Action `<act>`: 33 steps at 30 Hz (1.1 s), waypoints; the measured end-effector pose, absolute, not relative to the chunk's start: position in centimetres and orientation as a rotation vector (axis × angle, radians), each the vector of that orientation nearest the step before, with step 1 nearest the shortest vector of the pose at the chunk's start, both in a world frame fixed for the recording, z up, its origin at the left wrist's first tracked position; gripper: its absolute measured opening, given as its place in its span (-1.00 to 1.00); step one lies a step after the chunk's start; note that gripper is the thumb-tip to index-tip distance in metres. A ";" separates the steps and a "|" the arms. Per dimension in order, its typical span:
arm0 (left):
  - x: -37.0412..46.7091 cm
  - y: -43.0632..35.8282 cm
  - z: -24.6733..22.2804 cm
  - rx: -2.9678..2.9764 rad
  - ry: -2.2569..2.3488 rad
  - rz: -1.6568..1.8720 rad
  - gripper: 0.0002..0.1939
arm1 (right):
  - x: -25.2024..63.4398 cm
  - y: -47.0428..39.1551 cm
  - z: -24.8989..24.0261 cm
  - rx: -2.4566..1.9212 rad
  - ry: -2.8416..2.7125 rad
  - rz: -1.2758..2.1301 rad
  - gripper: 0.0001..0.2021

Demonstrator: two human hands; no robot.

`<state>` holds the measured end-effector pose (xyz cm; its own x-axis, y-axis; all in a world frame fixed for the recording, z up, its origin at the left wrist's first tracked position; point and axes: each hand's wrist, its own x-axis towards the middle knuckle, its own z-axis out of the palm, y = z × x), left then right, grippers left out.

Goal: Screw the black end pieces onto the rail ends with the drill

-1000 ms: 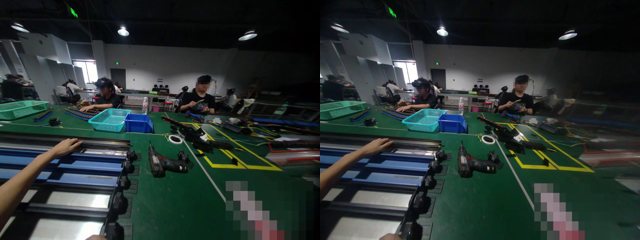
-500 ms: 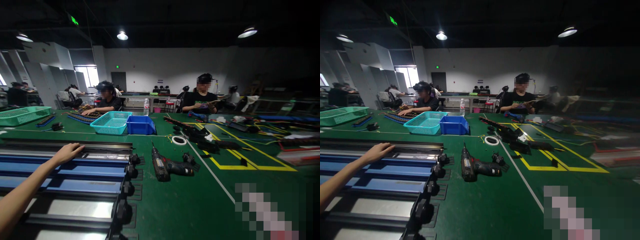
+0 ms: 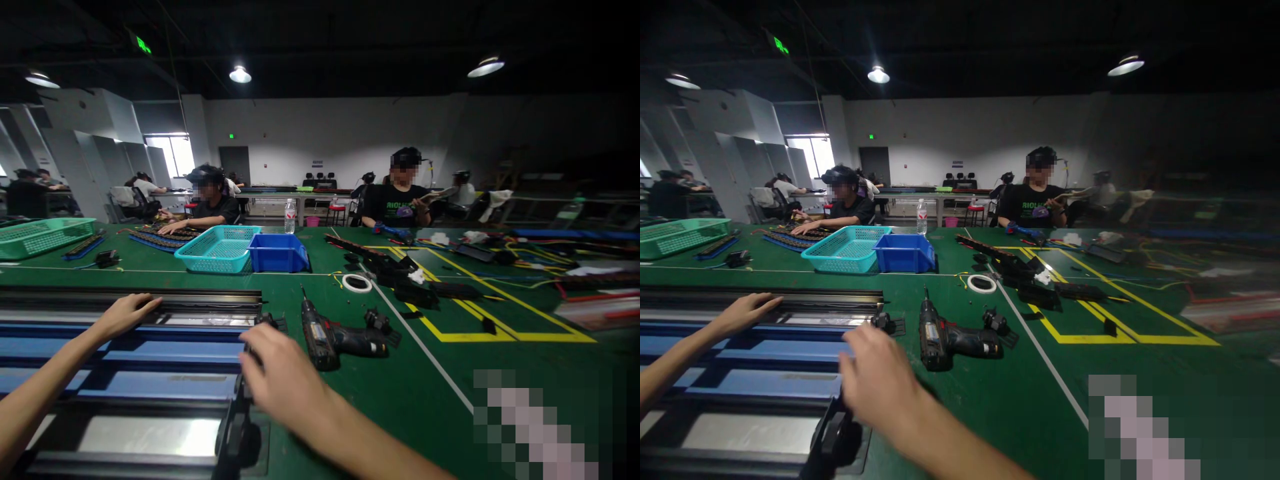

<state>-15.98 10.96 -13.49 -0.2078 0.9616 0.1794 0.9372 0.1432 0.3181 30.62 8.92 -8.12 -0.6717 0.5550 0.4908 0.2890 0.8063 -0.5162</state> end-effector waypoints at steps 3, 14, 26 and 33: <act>-15.6 10.8 -13.1 1.922 2.318 0.546 -0.44 | 30.5 16.3 -8.6 -0.970 -2.405 0.440 -0.70; -15.6 10.9 -13.4 1.965 2.352 0.567 -0.45 | 28.8 22.7 -13.4 -0.731 -2.646 0.571 -0.62; -3.2 10.4 -9.9 2.388 2.051 0.691 -0.67 | 29.4 23.0 -13.2 -0.660 -2.603 0.728 -0.69; 3.1 8.3 -10.8 2.570 1.747 0.465 -0.65 | 29.3 23.0 -13.3 -0.676 -2.613 0.723 -0.61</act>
<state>3.13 8.28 -10.85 0.3383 0.9093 0.2423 0.9095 -0.3821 0.1638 29.34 22.96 -13.28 -0.8268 0.5270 0.1967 0.3510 0.7565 -0.5518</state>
